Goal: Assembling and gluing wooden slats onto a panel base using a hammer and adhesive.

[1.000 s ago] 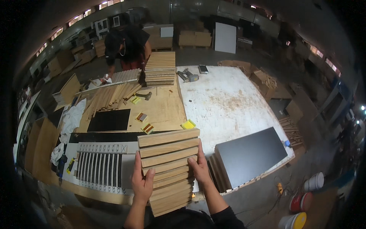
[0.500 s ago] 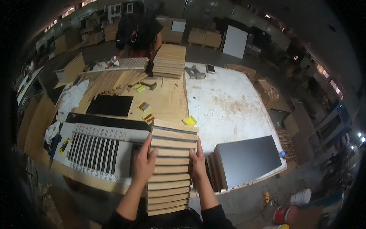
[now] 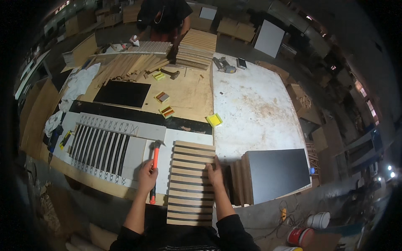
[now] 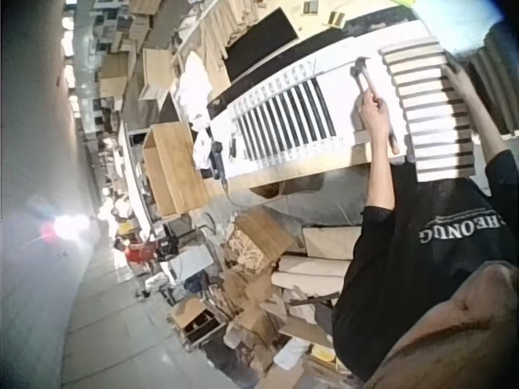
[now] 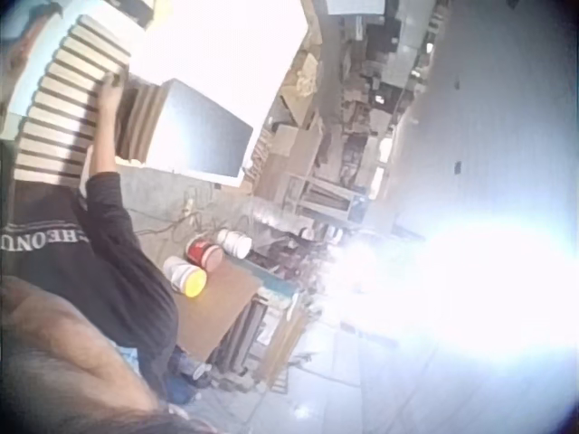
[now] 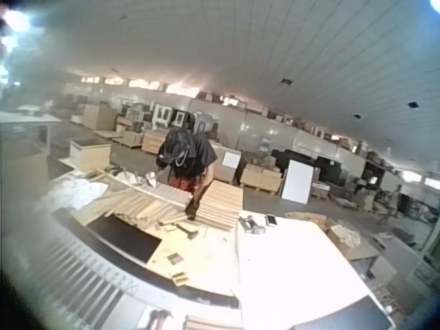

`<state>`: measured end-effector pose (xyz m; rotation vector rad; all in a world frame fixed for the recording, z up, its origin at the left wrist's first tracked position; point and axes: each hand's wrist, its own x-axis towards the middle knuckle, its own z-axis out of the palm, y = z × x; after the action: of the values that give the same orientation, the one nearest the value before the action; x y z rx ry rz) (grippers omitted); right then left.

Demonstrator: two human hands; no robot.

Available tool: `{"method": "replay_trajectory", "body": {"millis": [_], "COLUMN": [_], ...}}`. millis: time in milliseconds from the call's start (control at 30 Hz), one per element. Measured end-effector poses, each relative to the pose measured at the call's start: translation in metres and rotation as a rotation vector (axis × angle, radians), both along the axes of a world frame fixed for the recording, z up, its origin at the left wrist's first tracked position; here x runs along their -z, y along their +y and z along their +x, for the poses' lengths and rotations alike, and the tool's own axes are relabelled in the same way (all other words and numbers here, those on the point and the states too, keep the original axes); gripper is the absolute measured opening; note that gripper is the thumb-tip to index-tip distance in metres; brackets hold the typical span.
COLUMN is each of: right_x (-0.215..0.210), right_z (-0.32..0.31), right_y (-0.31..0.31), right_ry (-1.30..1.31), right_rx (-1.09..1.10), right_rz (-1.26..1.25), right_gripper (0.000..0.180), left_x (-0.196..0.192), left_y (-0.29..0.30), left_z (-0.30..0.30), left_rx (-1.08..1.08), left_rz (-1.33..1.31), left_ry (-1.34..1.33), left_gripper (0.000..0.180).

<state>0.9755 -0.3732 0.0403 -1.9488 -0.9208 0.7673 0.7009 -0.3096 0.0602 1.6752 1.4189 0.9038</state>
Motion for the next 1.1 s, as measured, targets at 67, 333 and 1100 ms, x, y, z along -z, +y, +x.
{"method": "replay_trajectory", "body": {"millis": [67,333,1100], "right_x": [0.008,0.011,0.031], "right_z": [-0.004,-0.002,0.007], "right_y": [-0.002,0.011,0.014], "right_ry": [0.029,-0.045,0.037], "right_rx": [-0.005,0.053,0.277], "right_rz": [0.028,0.073,0.073], "right_gripper": [0.062,0.051,0.042], "left_x": [-0.006,-0.001,0.004], "left_y": [-0.004,-0.037,-0.036], "left_z": [0.002,0.006,0.003], "left_rx": [0.078,-0.07,-0.154], "left_rz": [-0.407,-0.621,-0.437], "left_ry": [-0.644,-0.834,-0.662], "left_gripper": [0.034,0.034,0.038]}}
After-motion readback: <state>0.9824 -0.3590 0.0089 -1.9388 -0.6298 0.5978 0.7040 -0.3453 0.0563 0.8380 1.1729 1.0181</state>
